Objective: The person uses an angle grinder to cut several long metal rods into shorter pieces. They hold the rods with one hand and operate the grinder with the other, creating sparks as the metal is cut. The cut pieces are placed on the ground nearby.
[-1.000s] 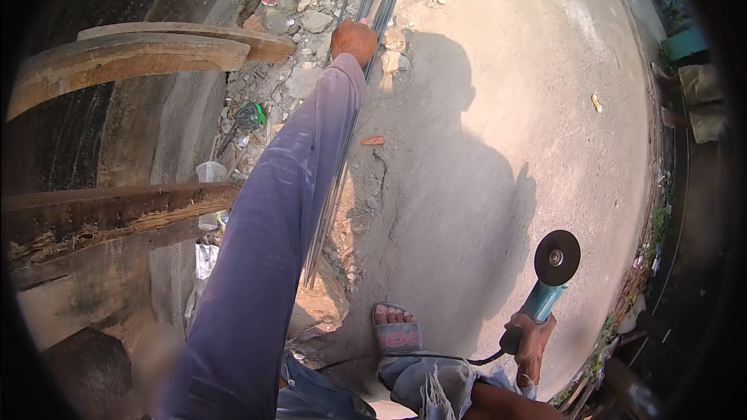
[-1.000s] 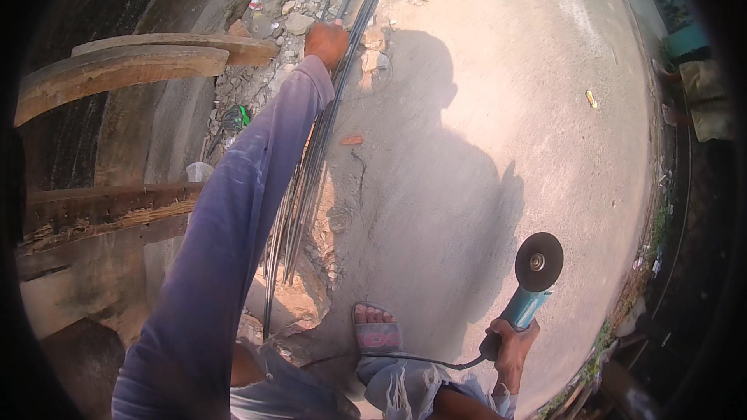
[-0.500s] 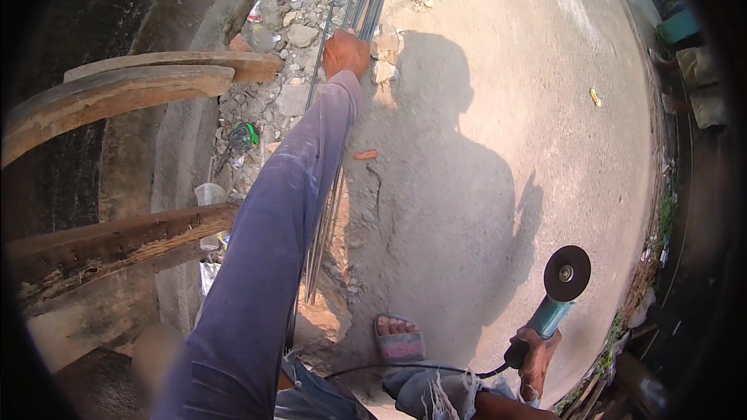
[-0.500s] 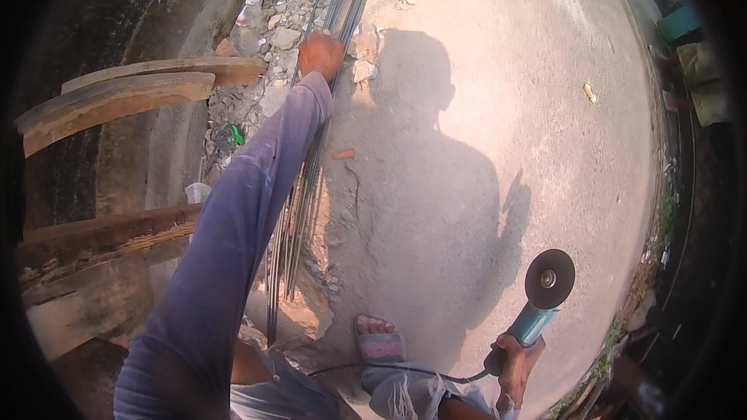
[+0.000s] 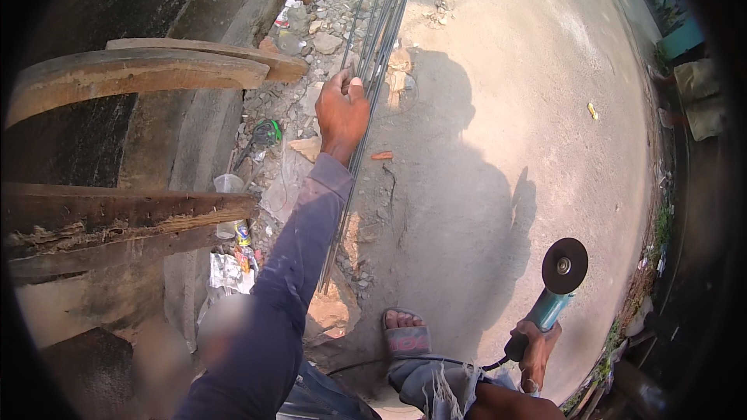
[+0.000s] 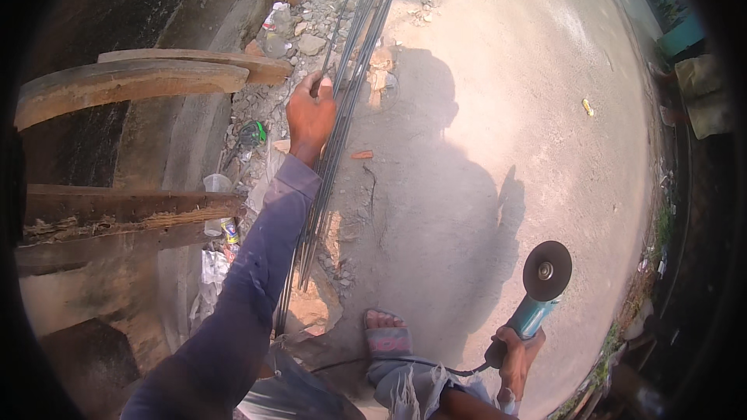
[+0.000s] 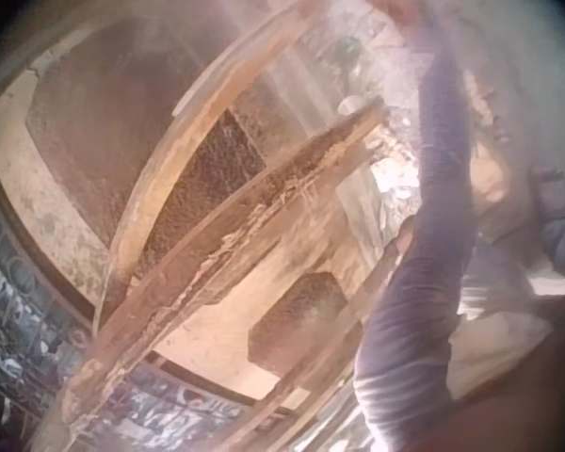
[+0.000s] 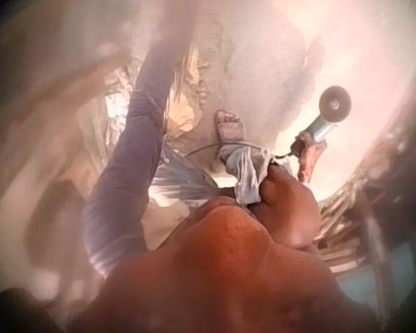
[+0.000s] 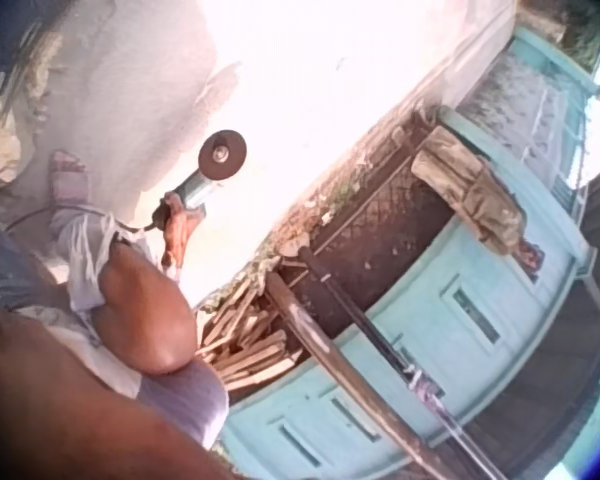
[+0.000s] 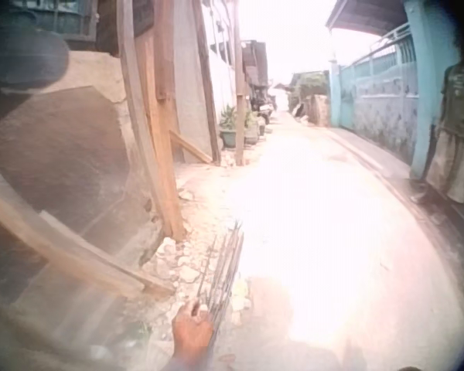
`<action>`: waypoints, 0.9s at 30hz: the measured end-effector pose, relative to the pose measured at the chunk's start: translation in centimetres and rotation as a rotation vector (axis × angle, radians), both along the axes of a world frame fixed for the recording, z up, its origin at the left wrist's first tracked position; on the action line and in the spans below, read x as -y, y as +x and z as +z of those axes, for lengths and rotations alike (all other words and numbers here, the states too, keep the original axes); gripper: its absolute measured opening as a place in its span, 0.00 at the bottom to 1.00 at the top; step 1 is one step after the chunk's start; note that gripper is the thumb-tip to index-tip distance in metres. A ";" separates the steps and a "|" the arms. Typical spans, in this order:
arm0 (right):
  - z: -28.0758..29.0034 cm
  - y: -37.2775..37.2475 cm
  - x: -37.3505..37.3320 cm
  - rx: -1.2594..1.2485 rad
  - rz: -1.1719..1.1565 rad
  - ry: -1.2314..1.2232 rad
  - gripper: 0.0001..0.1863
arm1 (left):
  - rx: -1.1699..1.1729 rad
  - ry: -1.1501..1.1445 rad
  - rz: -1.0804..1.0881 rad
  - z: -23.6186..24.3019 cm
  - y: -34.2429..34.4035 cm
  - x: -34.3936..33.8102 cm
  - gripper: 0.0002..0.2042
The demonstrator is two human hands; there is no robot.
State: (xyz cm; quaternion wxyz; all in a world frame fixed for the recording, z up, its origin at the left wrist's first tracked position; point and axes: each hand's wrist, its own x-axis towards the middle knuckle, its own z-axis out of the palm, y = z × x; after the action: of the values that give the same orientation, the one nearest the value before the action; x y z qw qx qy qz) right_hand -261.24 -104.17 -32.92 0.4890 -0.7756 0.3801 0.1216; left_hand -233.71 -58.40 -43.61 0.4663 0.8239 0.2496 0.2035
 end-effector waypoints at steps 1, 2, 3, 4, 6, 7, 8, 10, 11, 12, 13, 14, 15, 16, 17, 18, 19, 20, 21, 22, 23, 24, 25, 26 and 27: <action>-0.5 0.1 0.1 0.032 0.002 -0.002 0.19 | 0.003 -0.076 -0.006 0.7 -3.9 0.4 0.22; -1.0 0.2 -0.2 0.038 0.031 0.018 0.18 | -0.018 -0.130 0.017 1.4 -8.9 -0.4 0.22; -0.5 0.5 -0.9 0.019 0.051 -0.003 0.16 | -0.020 -0.202 0.062 0.4 -13.7 -0.8 0.22; -1.0 0.9 -1.4 0.016 0.086 0.005 0.16 | -0.030 -0.271 0.138 -0.5 -19.2 -1.4 0.23; -1.8 1.4 -2.2 0.043 0.127 0.012 0.16 | -0.186 -0.230 0.259 0.0 -28.8 -2.0 0.24; -2.8 2.3 -3.7 0.047 0.195 0.055 0.16 | -0.276 -0.182 0.369 1.4 -34.9 -2.8 0.24; -2.3 2.3 -3.9 0.066 0.186 0.051 0.16 | -0.351 -0.195 0.401 1.0 -38.5 -2.6 0.25; -2.5 3.2 -4.8 0.048 0.236 0.087 0.17 | -0.488 -0.189 0.496 -0.7 -46.7 -2.8 0.26; -2.5 3.9 -6.4 0.010 0.309 0.105 0.17 | -0.554 -0.194 0.490 -0.9 -51.6 -2.6 0.27; -2.6 4.3 -7.4 0.009 0.352 0.122 0.18 | -0.597 -0.204 0.453 -1.7 -55.1 -2.3 0.28; -2.5 4.3 -7.7 0.025 0.367 0.137 0.18 | -0.628 -0.208 0.386 -2.3 -56.3 -2.1 0.29; -2.4 4.5 -8.2 0.010 0.384 0.124 0.20 | -0.666 -0.366 0.352 -1.2 -55.8 -1.5 0.32; -2.2 4.4 -9.3 0.021 0.433 0.137 0.21 | -0.736 -0.406 0.299 -1.0 -56.5 -1.2 0.32; -2.3 4.3 -10.2 0.041 0.448 0.164 0.21 | -0.805 -0.444 0.238 -0.8 -57.0 -1.0 0.32; -2.5 3.9 -10.6 0.057 0.454 0.187 0.22 | -0.878 -0.481 0.167 -0.6 -57.7 -0.8 0.32; -2.6 3.7 -11.5 0.042 0.441 0.250 0.19 | -1.005 -0.455 0.071 -1.6 -59.5 -1.2 0.33; -2.9 3.2 -12.3 0.059 0.471 0.249 0.20 | -0.927 -0.473 0.102 -2.5 -61.5 -0.9 0.33; -3.1 2.6 -12.6 0.084 0.484 0.240 0.21 | -0.847 -0.488 0.113 -2.5 -62.4 -0.3 0.33; -3.1 2.0 -12.9 0.108 0.498 0.231 0.22 | -0.768 -0.503 0.123 -2.6 -63.2 0.1 0.33; -2.8 1.6 -13.0 0.112 0.495 0.243 0.21 | -0.725 -0.436 0.119 -2.7 -64.0 0.1 0.32; -2.6 1.0 -13.2 0.114 0.496 0.250 0.21 | -0.725 -0.469 0.122 -3.4 -65.2 0.0 0.32; -2.4 0.6 -13.4 0.118 0.496 0.259 0.20 | -0.723 -0.500 0.123 -5.1 -66.7 -0.2 0.32; -2.3 0.3 -13.4 0.130 0.491 0.262 0.20 | -0.715 -0.532 0.116 -6.3 -67.3 -0.3 0.32; -2.1 0.3 -13.1 0.141 0.488 0.280 0.19 | -0.805 -0.538 0.107 -5.8 -66.6 -0.1 0.32; -1.9 -0.1 -12.8 0.151 0.485 0.298 0.18 | -0.799 -0.426 0.101 -5.9 -66.1 0.1 0.32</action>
State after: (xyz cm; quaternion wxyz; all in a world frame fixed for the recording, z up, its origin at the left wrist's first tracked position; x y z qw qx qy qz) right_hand -261.29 -91.36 -34.85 0.5811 -0.7703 0.1241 0.2314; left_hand -299.77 -58.53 -49.48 0.4822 0.7102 0.4862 -0.1636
